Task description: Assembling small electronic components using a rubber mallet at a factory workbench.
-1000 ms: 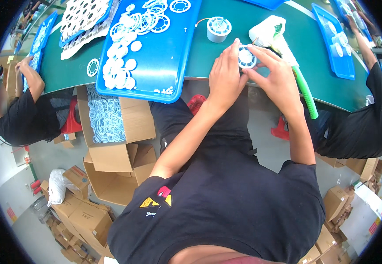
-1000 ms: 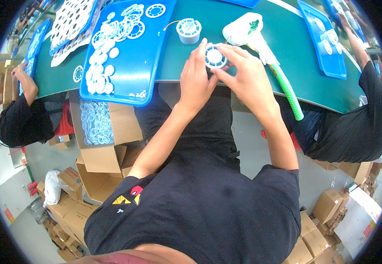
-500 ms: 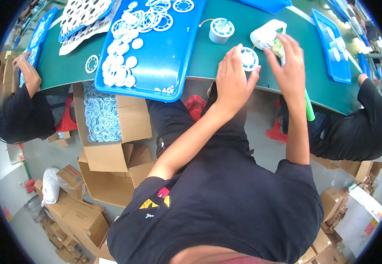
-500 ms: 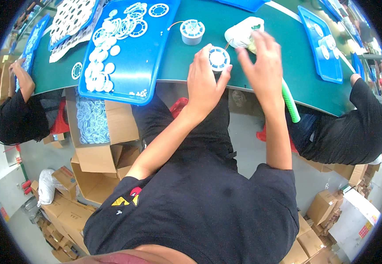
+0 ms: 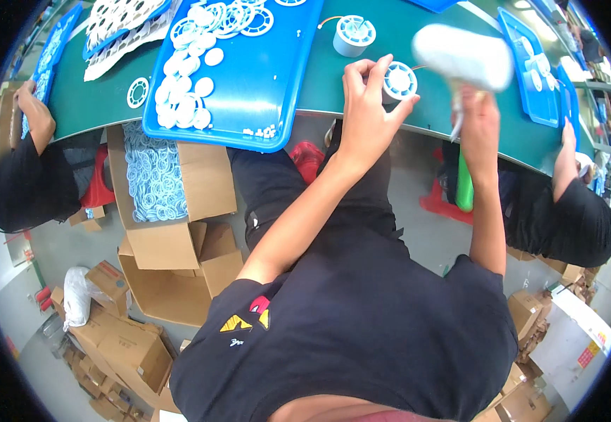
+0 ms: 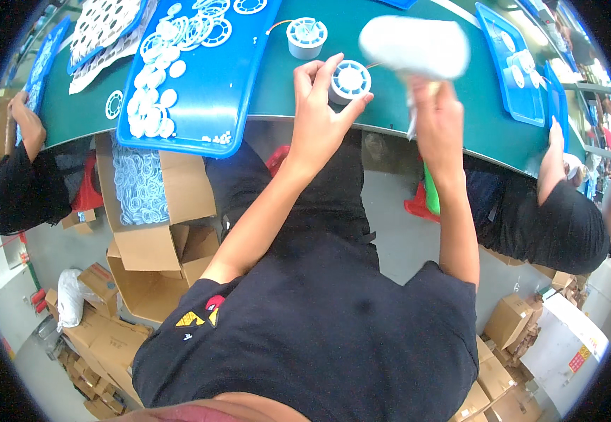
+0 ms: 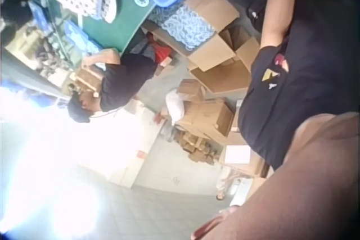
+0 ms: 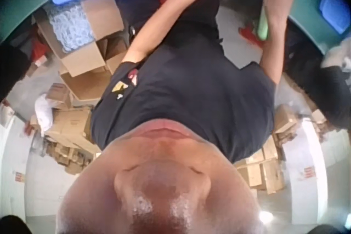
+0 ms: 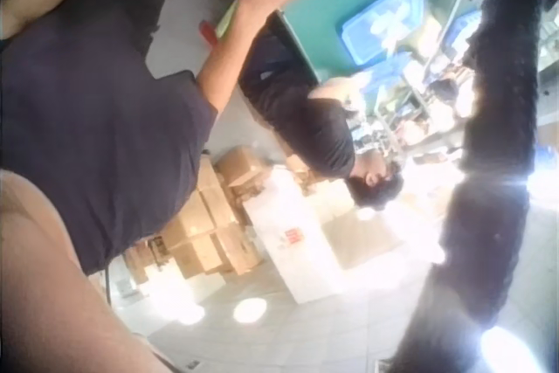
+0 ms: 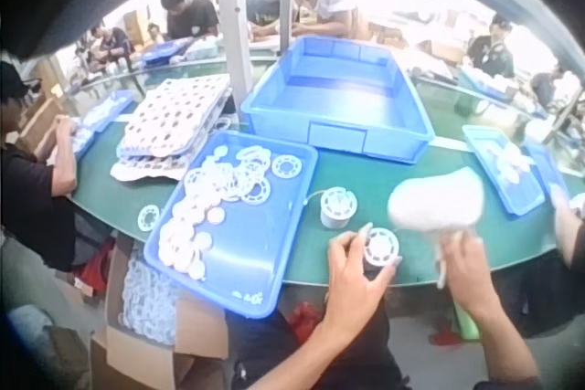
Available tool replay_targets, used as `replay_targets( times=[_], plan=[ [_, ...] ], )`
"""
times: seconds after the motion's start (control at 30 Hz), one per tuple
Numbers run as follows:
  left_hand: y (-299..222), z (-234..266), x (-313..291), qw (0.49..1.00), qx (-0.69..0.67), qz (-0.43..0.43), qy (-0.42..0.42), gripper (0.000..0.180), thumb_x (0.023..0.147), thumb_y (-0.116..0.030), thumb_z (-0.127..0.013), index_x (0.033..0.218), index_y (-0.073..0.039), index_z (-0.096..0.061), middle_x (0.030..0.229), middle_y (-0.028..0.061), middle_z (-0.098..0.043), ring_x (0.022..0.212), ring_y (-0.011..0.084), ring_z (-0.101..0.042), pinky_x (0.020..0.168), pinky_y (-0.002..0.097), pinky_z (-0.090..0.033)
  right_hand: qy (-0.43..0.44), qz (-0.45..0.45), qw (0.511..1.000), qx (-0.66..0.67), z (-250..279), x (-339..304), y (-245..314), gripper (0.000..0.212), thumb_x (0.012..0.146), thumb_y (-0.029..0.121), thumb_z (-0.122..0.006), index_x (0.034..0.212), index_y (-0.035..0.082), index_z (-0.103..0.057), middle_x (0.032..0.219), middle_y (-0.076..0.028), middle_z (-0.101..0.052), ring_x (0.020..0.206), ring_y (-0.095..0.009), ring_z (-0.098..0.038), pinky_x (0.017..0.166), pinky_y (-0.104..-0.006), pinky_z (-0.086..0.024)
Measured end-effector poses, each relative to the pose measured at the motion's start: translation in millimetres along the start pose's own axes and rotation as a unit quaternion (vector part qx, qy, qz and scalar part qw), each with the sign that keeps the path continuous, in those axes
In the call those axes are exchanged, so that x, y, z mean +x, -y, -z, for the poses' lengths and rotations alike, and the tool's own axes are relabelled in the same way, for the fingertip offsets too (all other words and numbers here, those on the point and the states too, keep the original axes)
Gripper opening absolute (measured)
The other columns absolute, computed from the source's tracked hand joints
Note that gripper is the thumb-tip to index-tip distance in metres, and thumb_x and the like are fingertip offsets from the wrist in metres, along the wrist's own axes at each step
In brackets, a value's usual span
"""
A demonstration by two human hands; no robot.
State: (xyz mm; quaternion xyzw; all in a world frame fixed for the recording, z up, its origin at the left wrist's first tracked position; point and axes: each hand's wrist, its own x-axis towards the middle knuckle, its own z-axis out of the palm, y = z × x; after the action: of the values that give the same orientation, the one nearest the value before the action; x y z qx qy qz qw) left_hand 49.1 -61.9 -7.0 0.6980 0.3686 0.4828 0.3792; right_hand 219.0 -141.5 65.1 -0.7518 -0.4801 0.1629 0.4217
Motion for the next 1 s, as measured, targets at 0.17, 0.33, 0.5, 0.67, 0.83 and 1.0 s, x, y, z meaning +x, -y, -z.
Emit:
replay_targets(
  times=[0.17,0.33,0.5,0.67,0.83,1.0],
  plan=[
    [8.1,8.4,1.0,0.998,-0.043,-0.008,0.05,0.083,0.087,-0.023,-0.084,0.155,-0.001,-0.043,0.137,0.0207,-0.049,0.128,0.034,-0.054,0.11,0.0423,-0.044,-0.02,-0.04,0.993,0.109,5.9,-9.1,15.5,0.043,0.11,0.041,-0.057,0.123,0.001,-0.065,0.079,0.0,-0.062,0.061,-0.004,-0.051,0.051,-0.0235,-0.04],
    [8.5,7.0,0.9,0.995,-0.078,0.014,0.067,0.075,0.096,-0.029,-0.075,0.154,0.0,-0.039,0.143,0.0229,-0.048,0.133,0.0358,-0.052,0.113,0.0441,-0.043,0.007,0.018,1.0,0.011,10.0,-6.2,9.6,0.041,0.11,0.037,-0.058,0.122,-0.001,-0.065,0.085,-0.008,-0.07,0.072,-0.01,-0.061,0.06,-0.0289,-0.049],
    [12.5,-0.6,1.7,0.998,0.007,-0.061,0.033,0.076,0.093,-0.028,-0.076,0.153,0.0,-0.038,0.135,0.024,-0.051,0.124,0.0403,-0.055,0.109,0.0483,-0.042,0.026,-0.043,0.998,0.026,6.3,-13.2,19.0,0.041,0.11,0.035,-0.058,0.119,-0.004,-0.065,0.079,-0.005,-0.066,0.067,-0.008,-0.055,0.058,-0.028,-0.044],
    [-2.8,6.3,4.3,0.994,-0.056,0.033,0.083,0.081,0.096,-0.028,-0.075,0.156,0.003,-0.032,0.137,0.0246,-0.053,0.132,0.0358,-0.055,0.112,0.0428,-0.043,0.035,-0.095,0.992,0.078,0.7,-28.1,15.9,0.04,0.111,0.037,-0.057,0.119,-0.002,-0.062,0.077,0.001,-0.06,0.06,-0.004,-0.05,0.05,-0.0238,-0.038],
    [13.4,3.8,11.1,0.994,-0.003,-0.008,0.109,0.081,0.092,-0.034,-0.078,0.153,0.001,-0.038,0.138,0.0239,-0.056,0.131,0.0387,-0.057,0.112,0.0454,-0.044,-0.066,-0.083,0.986,0.13,-8.1,-33.6,4.1,0.04,0.11,0.039,-0.057,0.122,0.001,-0.06,0.077,0.002,-0.057,0.056,-0.002,-0.048,0.047,-0.0211,-0.036],
    [14.1,6.0,12.7,0.989,-0.062,0.017,0.134,0.079,0.091,-0.03,-0.077,0.153,0.001,-0.039,0.14,0.0249,-0.059,0.131,0.0389,-0.058,0.113,0.0449,-0.043,-0.072,-0.057,0.985,0.146,-0.9,-27.6,13.2,0.037,0.111,0.038,-0.056,0.12,0.003,-0.062,0.077,0.002,-0.056,0.056,-0.002,-0.047,0.047,-0.0207,-0.036]
  ],
)
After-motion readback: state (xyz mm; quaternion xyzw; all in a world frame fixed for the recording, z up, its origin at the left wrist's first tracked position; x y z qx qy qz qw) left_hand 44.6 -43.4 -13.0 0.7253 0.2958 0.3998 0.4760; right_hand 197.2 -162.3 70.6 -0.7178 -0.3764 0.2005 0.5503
